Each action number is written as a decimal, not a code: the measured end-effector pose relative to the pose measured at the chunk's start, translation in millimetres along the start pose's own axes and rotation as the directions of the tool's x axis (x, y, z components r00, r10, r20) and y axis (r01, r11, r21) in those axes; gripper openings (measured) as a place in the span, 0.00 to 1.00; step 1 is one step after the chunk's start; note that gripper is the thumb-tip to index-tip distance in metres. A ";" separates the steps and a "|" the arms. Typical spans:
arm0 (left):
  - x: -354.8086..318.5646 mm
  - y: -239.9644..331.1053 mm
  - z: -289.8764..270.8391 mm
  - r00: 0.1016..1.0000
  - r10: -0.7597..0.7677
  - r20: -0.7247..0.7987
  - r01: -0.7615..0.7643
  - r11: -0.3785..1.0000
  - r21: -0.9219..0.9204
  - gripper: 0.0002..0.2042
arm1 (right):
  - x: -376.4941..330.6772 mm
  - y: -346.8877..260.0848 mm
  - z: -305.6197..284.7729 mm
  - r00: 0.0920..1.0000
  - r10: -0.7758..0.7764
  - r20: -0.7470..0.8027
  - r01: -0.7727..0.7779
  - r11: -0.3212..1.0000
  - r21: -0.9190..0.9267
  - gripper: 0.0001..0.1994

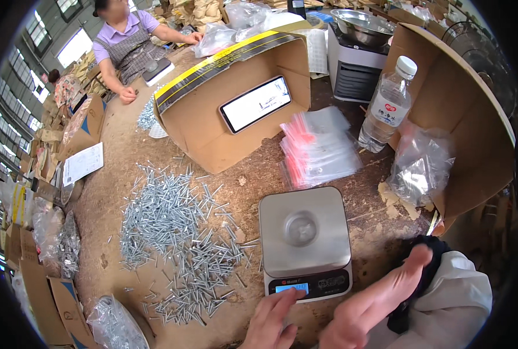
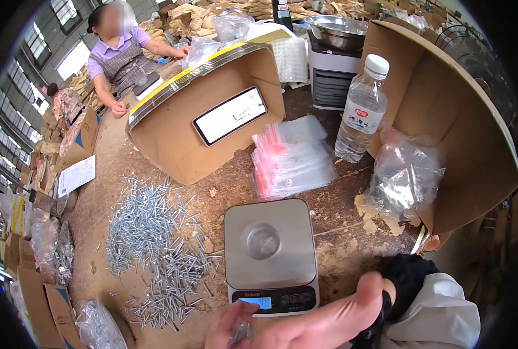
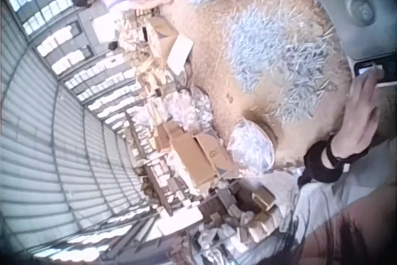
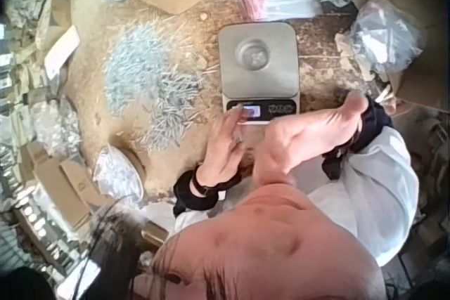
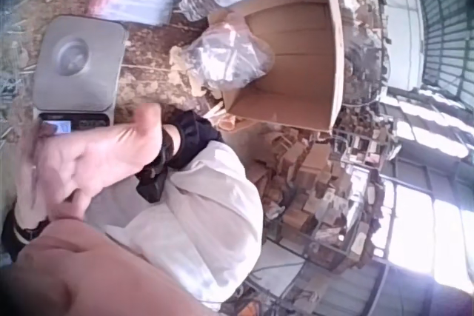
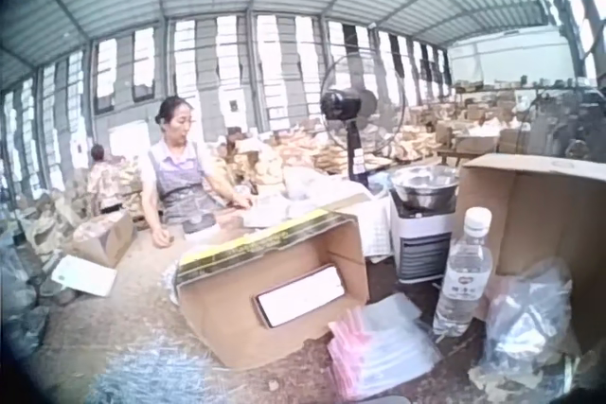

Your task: The person repeatedly scoops nails from a large pile on a table into a small plastic bag, weighs the bag on a digital scale, and then sets the bag aside. The process is repeated multiple times throughout the video.

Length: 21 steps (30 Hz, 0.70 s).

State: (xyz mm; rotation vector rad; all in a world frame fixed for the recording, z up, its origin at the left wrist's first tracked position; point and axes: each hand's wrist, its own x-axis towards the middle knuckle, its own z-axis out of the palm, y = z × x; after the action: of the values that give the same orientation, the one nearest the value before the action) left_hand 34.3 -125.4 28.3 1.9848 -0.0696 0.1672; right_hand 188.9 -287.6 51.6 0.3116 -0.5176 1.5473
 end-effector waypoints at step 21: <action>0.6 16.5 -2.7 0.958 0.037 -0.285 0.095 0.896 0.434 0.08 | 8.1 -28.8 -20.1 0.980 0.004 -0.201 -0.110 0.849 -0.517 0.42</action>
State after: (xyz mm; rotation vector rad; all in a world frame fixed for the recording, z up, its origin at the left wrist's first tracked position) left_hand 32.5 -129.6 44.3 2.3946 0.2051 0.4874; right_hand 219.4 -270.9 42.2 -0.2806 -0.7776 1.4079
